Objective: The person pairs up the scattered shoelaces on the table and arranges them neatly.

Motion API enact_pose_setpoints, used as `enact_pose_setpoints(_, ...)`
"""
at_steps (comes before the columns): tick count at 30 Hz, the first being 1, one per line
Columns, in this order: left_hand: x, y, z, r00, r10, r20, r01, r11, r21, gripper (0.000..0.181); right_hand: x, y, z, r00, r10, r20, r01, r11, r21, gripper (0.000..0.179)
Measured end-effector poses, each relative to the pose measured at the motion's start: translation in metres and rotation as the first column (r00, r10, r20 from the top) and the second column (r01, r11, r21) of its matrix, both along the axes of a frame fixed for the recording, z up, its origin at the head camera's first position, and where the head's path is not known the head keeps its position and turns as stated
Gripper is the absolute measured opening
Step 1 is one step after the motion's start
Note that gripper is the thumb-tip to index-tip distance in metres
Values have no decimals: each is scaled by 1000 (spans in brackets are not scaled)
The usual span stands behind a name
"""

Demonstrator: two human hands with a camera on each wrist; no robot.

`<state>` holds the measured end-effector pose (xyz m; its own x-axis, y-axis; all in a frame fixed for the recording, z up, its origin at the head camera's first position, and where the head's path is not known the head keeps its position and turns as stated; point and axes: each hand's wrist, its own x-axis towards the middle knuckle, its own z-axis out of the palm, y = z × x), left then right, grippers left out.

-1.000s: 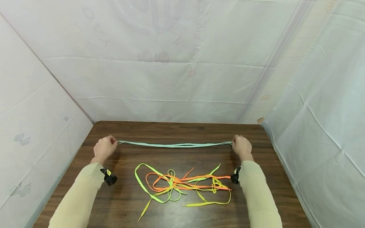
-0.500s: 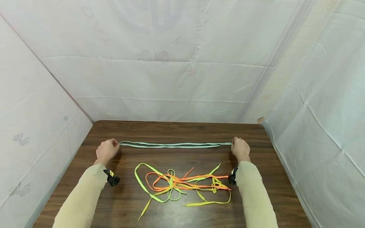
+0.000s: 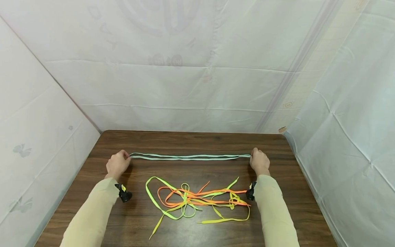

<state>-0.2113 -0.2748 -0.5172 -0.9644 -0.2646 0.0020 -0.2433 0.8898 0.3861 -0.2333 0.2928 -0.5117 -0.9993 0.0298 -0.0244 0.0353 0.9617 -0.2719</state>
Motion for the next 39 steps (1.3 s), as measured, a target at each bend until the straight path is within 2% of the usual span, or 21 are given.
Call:
enact_pose_setpoints(4,0,2,-3,1000,8,-3,-8,1000,9,12,1,-1,-2,1000,14,4,-14,1000,-15,9)
enact_pose_setpoints(8,0,3,-6,1000,3,1,-3,1000,4,14,2,-1,-6,999,21,49,-20,1000,-21,7)
enact_pose_setpoints(16,0,3,-10,998,-18,55,18,1000,13,13,6,0,-14,995,46,89,-44,999,-29,13)
enact_pose_setpoints(21,2,6,-10,996,-28,80,27,1000,15,19,8,-1,-15,992,62,112,-60,998,-27,19)
enact_pose_setpoints(31,9,6,-8,995,-64,81,65,998,-9,30,12,-2,-16,993,63,104,-64,998,6,27)
enact_pose_setpoints(36,9,3,-14,994,-78,74,81,996,-30,33,16,-2,-15,993,55,102,-56,998,6,29)
enact_pose_setpoints(39,9,2,-16,994,-94,53,95,995,-31,32,19,-3,-14,996,57,73,-58,998,10,28)
